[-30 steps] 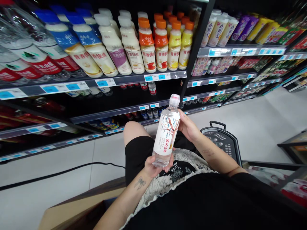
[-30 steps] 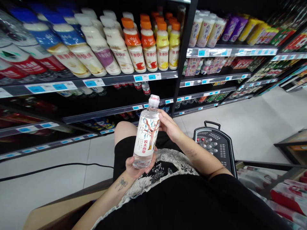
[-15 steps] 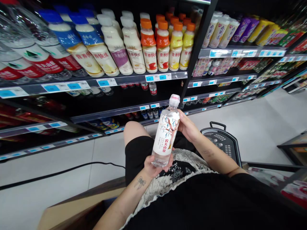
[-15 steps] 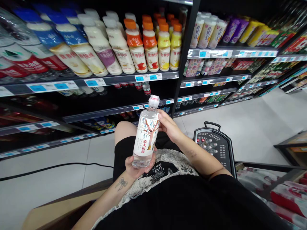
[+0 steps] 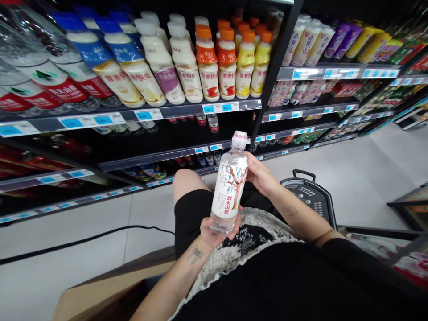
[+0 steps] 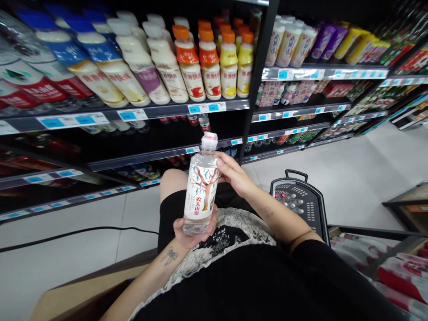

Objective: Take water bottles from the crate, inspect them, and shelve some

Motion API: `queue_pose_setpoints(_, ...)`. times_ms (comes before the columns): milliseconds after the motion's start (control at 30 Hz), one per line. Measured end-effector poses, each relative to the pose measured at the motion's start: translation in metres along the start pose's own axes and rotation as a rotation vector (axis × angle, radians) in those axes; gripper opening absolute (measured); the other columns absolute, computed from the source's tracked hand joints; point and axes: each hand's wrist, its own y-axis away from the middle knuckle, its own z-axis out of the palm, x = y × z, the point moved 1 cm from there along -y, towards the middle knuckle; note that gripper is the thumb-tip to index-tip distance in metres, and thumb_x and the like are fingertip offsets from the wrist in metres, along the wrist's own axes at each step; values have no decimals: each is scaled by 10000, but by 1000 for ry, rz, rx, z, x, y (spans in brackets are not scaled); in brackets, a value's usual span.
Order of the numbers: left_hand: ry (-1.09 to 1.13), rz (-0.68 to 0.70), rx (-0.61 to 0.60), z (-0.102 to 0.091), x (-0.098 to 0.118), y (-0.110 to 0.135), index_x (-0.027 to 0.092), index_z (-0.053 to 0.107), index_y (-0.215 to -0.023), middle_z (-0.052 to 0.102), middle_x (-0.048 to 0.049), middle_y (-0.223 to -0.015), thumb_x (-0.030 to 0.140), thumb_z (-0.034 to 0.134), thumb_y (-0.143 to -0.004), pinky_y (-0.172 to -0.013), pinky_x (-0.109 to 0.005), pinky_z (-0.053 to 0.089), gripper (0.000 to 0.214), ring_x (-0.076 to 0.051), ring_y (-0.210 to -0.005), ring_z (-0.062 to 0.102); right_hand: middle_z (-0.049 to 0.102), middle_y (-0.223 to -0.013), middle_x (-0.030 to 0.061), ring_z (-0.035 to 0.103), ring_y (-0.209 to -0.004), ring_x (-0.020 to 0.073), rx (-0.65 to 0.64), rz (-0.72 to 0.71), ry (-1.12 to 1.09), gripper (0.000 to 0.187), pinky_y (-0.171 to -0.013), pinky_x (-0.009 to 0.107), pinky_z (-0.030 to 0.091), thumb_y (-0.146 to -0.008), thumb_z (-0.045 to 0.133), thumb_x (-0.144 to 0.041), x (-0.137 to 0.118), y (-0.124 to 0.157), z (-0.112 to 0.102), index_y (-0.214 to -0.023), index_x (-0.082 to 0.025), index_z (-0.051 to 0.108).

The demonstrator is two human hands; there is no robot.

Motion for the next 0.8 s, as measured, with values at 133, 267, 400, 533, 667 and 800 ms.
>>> queue_pose_setpoints(133,-2,-14,49,2,0,1,86,617,-1210,682,-69,-741,641,699,-717,-423,-222,301,747,-111,-447,539,707,-1147,43,687,-949,209,-61,-42,16,647,-696,274,578,-796,680,-700,1,-10,2,-1273,-271,602)
queue_pose_setpoints(267,-43,-45,145,-5,4,1,97,640,-1185,666,-63,-708,674,693,-674,-461,-248,333,772,-131,-486,526,720,-1102,44,690,-990,213,-111,-154,110,712,-843,314,583,-653,873,-560,9,-27,1,-1219,-231,591)
queue_pose_setpoints(400,-304,-23,329,-35,13,0,122,655,-1259,736,-123,-890,711,672,-680,-647,-356,501,827,-256,-736,655,736,-990,37,715,-868,193,-91,-273,270,762,-807,308,585,-593,912,-525,7,-35,0,-1177,-192,553)
queue_pose_setpoints(533,-830,76,591,-67,26,0,222,625,-1333,672,-109,-1327,555,708,-792,-1087,-489,440,641,-341,-1248,593,755,-1003,36,728,-870,196,-115,-449,680,704,-775,282,572,-635,894,-443,-3,-34,9,-1213,-203,572)
queue_pose_setpoints(667,-1232,173,692,-73,33,-4,207,655,-1251,672,-120,-1316,391,800,-743,-1152,-555,391,559,-360,-1285,576,753,-1165,62,734,-1000,229,-314,-559,1079,613,-835,292,557,-701,835,-400,7,-47,26,-1248,-239,612)
queue_pose_setpoints(800,-1216,315,939,-81,37,-5,181,628,-1250,680,-141,-1262,333,782,-738,-1087,-580,477,556,-374,-1201,636,753,-1208,84,750,-1011,248,-545,-559,1242,615,-804,295,565,-738,816,-356,37,-68,50,-1296,-216,598)
